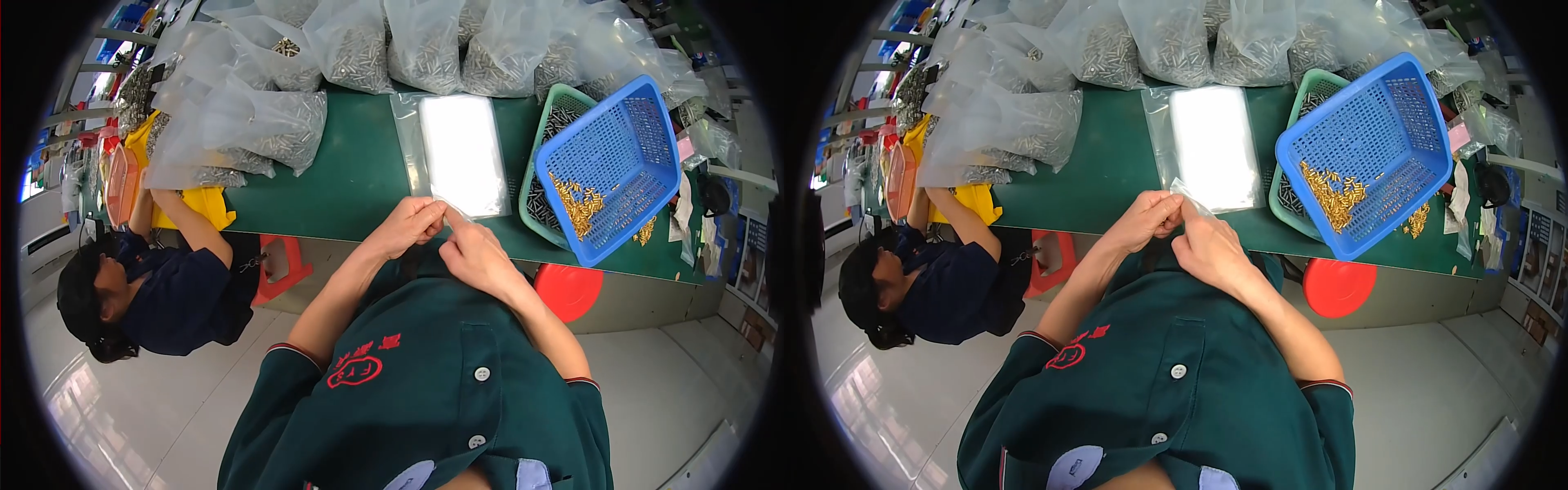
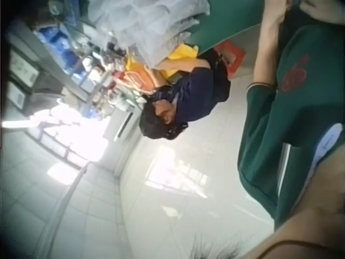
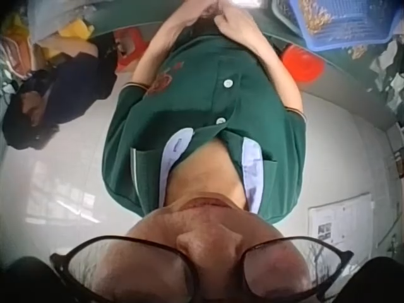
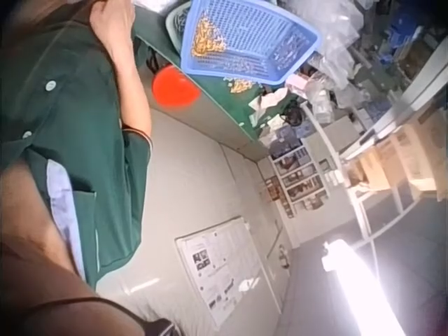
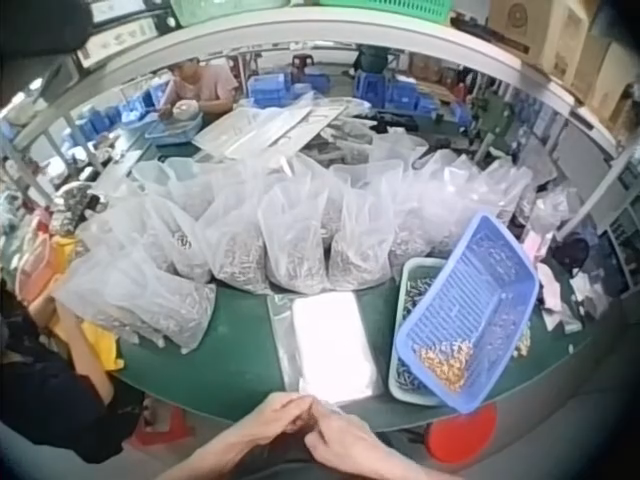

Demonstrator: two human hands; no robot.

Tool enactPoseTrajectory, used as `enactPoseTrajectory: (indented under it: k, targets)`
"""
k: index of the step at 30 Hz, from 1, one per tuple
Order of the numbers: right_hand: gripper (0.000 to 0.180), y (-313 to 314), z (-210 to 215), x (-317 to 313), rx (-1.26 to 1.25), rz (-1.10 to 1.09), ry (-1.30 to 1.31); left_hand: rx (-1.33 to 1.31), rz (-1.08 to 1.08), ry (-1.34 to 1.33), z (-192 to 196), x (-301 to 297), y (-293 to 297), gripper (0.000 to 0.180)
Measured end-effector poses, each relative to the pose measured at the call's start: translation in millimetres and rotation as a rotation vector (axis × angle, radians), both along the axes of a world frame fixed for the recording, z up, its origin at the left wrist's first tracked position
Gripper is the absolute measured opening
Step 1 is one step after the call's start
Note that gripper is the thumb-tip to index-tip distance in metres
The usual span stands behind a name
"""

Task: Sort small gold-colored metal components from a basket and place them into a plastic bag.

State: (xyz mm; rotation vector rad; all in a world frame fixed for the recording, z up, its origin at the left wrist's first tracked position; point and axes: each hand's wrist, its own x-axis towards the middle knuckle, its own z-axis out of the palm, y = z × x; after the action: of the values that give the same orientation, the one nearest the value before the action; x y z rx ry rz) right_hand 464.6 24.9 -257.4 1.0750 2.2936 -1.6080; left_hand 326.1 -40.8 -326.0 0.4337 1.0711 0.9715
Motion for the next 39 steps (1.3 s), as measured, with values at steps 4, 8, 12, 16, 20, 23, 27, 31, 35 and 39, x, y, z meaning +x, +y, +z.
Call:
enactPoseTrajectory:
  k: [4, 8, 12, 16, 20, 23, 27, 31, 35, 39]
  targets:
    - [0.040, 11, -29, 8, -0.434, -0.351, 0.074, 0.028, -0.098, 0.047, 14, 9, 0, 0.031]
    - [0.013, 33, -46, 25, -1.299, -0.700, 0.322, 0.057, -0.211, 0.101, 18, 11, -3, 0.032]
    - [0.009, 33, -48, 23, -1.545, -1.036, 0.364, 0.063, -0.297, 0.097, 18, 18, -2, 0.033]
    - [0.014, 29, -46, 25, -1.447, -1.031, 0.423, 0.069, -0.268, 0.125, 17, 20, -2, 0.034]
    - [0.020, 23, -47, 21, -1.270, -1.025, 0.445, 0.059, -0.224, 0.126, 11, 25, -2, 0.033]
    - [0.022, 23, -39, 13, -1.164, -0.992, 0.442, 0.037, -0.203, 0.132, 9, 25, -2, 0.033]
    - [0.034, 25, -31, -5, -1.000, -0.914, 0.482, -0.021, -0.127, 0.106, 11, 19, 2, 0.033]
    - [0.023, 36, -42, -22, -0.948, -0.745, 0.562, -0.022, 0.071, 0.049, 11, -1, 10, 0.030]
    - [0.023, 34, -61, -40, -0.280, -0.356, 0.391, -0.093, 0.194, 0.074, -9, -29, 9, 0.028]
    - [0.031, 33, -76, -54, 0.494, -0.016, 0.171, -0.151, 0.166, 0.108, -32, -39, 11, 0.028]
